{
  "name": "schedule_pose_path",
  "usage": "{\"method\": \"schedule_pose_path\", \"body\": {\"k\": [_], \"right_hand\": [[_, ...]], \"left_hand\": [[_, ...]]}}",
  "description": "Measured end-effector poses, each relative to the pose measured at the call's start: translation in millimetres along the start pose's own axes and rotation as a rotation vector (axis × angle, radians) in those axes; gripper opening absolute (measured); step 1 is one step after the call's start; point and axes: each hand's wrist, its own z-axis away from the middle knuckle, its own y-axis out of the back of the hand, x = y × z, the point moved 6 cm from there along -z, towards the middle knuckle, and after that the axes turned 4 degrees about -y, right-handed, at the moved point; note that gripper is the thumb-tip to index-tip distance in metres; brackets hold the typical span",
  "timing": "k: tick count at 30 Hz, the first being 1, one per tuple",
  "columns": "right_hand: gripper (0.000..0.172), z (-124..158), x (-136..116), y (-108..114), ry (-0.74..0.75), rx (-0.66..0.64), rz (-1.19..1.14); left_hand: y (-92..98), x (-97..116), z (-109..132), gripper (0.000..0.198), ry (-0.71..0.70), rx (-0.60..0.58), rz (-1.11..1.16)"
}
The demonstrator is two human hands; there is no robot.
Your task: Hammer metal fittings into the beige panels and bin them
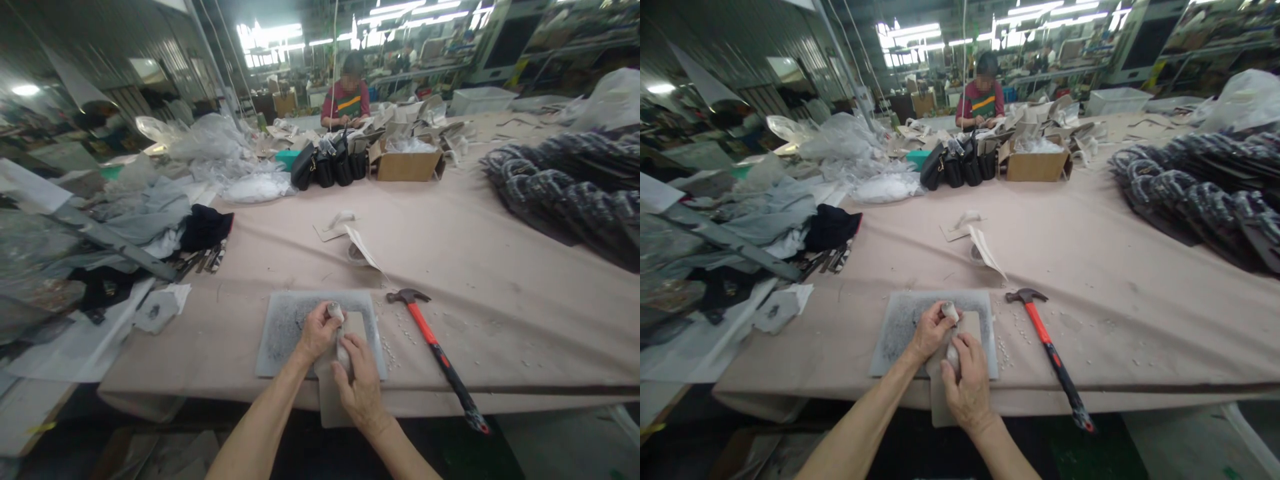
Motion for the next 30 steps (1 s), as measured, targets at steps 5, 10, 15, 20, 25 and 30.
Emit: {"method": "schedule_pose_path", "body": {"k": [5,10,15,20,25,30], "right_hand": [[0.033,-5.8,9.4,28.1,-0.075,0.05,-0.034],[0.027,-19.9,41.5,75.8,-0.088,0.192,0.287],[0.034,-31.1,91.8,112.1,-0.3,-0.048,0.902],[0.018,-38.7,125.7,132.7,-0.571,-0.286,0.809],[0.016,-27.4,123.1,117.1,-1.06,-0.356,-0.119],[0.029,-25.0,64.3,109.0,-1.081,-0.369,-0.349]], "left_hand": [[1.3,-2.9,0.1,0.022,0.041,-0.005,0.041],[2.2,-1.6,-0.3,0.022,0.04,-0.006,0.02],[0.5,3.8,-1.1,0.02,0.025,-0.023,-0.04],[-2.2,5.1,-0.2,0.018,0.001,0.008,-0.043],[-3.7,4.9,4.1,0.018,-0.026,0.037,-0.081],[-5.3,9.1,7.7,0.018,-0.069,-0.034,-0.171]]}}
